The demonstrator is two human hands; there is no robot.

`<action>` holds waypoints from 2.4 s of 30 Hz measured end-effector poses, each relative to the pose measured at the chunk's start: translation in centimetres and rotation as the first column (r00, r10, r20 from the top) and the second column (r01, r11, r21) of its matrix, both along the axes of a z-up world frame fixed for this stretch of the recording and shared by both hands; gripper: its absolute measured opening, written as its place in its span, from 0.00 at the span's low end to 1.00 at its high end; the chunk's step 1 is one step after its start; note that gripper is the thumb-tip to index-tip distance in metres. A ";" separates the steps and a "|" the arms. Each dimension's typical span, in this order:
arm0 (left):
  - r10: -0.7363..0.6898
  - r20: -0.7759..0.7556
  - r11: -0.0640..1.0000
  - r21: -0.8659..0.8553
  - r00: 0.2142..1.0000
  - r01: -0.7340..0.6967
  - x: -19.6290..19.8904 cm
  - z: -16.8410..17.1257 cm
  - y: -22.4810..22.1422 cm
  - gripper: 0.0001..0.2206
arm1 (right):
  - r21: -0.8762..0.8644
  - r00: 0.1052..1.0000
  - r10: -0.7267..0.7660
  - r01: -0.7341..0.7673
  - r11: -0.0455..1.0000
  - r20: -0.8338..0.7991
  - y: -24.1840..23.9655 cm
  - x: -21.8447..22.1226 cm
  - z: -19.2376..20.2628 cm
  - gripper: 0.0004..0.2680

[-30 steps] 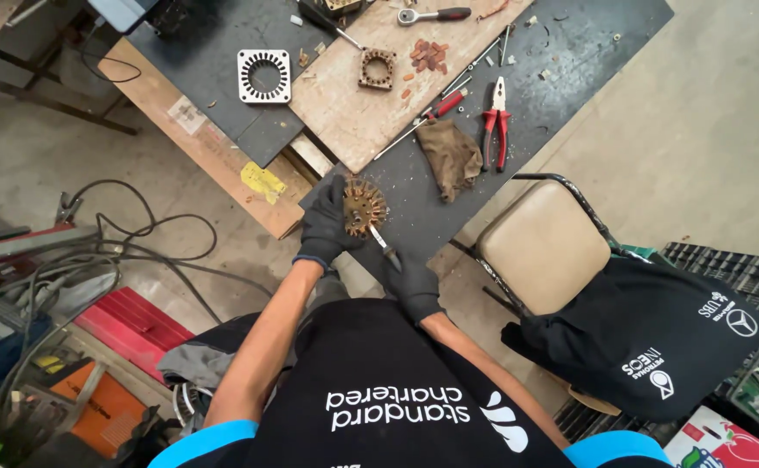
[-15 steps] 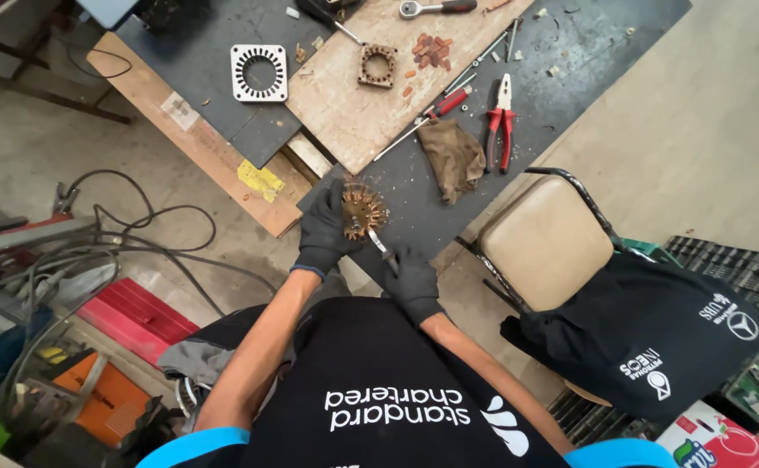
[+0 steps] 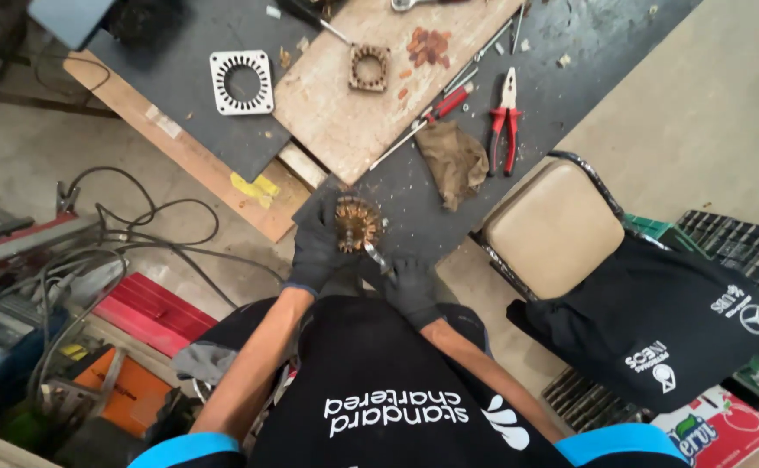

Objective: Disassembling an electric motor stator to remove copper windings using pliers and a screwdriver

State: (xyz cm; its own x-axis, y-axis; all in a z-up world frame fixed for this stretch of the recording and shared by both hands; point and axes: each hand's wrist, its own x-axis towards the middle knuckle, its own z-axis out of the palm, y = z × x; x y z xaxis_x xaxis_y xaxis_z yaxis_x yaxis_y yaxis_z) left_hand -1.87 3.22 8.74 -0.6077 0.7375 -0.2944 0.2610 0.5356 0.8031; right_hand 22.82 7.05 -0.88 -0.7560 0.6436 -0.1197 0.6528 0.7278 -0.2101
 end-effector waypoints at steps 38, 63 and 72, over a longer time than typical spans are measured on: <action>-0.438 -0.162 0.837 -0.433 0.884 0.336 1.3 -3.8 -1.6 0.70 | -0.500 0.953 -0.182 0.283 0.819 0.241 -0.8 1.9 3.7 0.21; -0.436 -0.133 0.826 -0.453 0.890 0.337 -0.2 -6.6 0.0 0.71 | -0.027 0.997 -0.052 0.050 0.998 -0.057 -1.4 2.2 -5.6 0.16; -0.358 -0.151 0.876 -0.397 0.921 0.276 0.5 -5.7 -1.7 0.70 | -0.109 0.994 -0.081 0.074 0.991 -0.066 -0.5 1.6 0.4 0.16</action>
State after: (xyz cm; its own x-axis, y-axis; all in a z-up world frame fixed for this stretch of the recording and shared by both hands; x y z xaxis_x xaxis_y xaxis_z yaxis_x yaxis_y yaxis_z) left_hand -1.42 1.55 3.05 -0.4375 0.7682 -0.4674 0.6086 0.6356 0.4750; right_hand 24.38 6.59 -0.50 -0.7134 0.6869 -0.1385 0.6871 0.6469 -0.3308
